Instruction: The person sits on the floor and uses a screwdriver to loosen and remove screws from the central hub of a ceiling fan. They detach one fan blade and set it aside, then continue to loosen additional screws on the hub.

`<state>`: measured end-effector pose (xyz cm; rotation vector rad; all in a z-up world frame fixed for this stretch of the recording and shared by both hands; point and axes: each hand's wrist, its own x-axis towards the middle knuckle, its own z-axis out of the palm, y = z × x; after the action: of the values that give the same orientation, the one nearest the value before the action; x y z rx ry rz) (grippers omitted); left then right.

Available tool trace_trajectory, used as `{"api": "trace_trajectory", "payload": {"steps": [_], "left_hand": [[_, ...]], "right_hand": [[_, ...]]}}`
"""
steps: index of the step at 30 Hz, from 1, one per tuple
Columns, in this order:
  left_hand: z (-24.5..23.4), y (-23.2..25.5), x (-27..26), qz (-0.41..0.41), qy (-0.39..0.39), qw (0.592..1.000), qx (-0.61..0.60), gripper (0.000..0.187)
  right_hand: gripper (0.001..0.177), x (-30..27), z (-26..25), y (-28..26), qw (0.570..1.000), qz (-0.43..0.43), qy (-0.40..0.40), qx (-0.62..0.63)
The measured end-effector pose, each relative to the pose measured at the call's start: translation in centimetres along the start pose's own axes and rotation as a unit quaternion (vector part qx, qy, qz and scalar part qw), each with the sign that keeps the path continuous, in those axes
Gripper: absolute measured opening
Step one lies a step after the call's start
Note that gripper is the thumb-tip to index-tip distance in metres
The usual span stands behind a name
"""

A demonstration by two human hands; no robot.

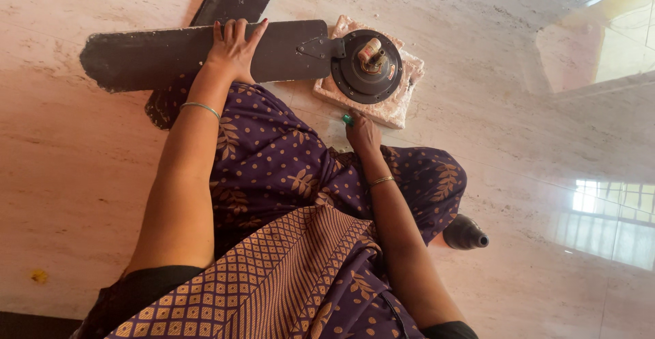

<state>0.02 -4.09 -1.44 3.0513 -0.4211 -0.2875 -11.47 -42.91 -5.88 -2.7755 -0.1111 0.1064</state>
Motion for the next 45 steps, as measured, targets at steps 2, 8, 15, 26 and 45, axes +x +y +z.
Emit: {"api": "trace_trajectory", "payload": {"steps": [2, 8, 15, 26, 45], "left_hand": [[0.1, 0.0, -0.1, 0.003, 0.004, 1.0, -0.002, 0.168], [0.1, 0.0, -0.4, 0.01, 0.029, 1.0, -0.006, 0.166], [0.0, 0.1, -0.7, 0.014, 0.048, 0.999, -0.01, 0.168], [0.2, -0.3, -2.7, 0.023, 0.073, 0.997, 0.007, 0.166], [2.0, -1.0, -3.9, 0.042, 0.067, 0.996, 0.031, 0.164]], "right_hand": [[0.044, -0.2, -0.2, 0.0, 1.0, -0.01, -0.002, -0.001], [0.035, -0.7, -0.8, -0.7, 1.0, -0.012, -0.009, 0.008], [0.032, -1.2, -1.6, -1.4, 0.999, -0.019, -0.03, 0.019], [0.03, -1.7, -1.9, -3.3, 0.995, -0.063, -0.042, 0.069], [0.031, -1.9, -1.3, -2.8, 0.992, -0.052, -0.08, 0.081]]}}
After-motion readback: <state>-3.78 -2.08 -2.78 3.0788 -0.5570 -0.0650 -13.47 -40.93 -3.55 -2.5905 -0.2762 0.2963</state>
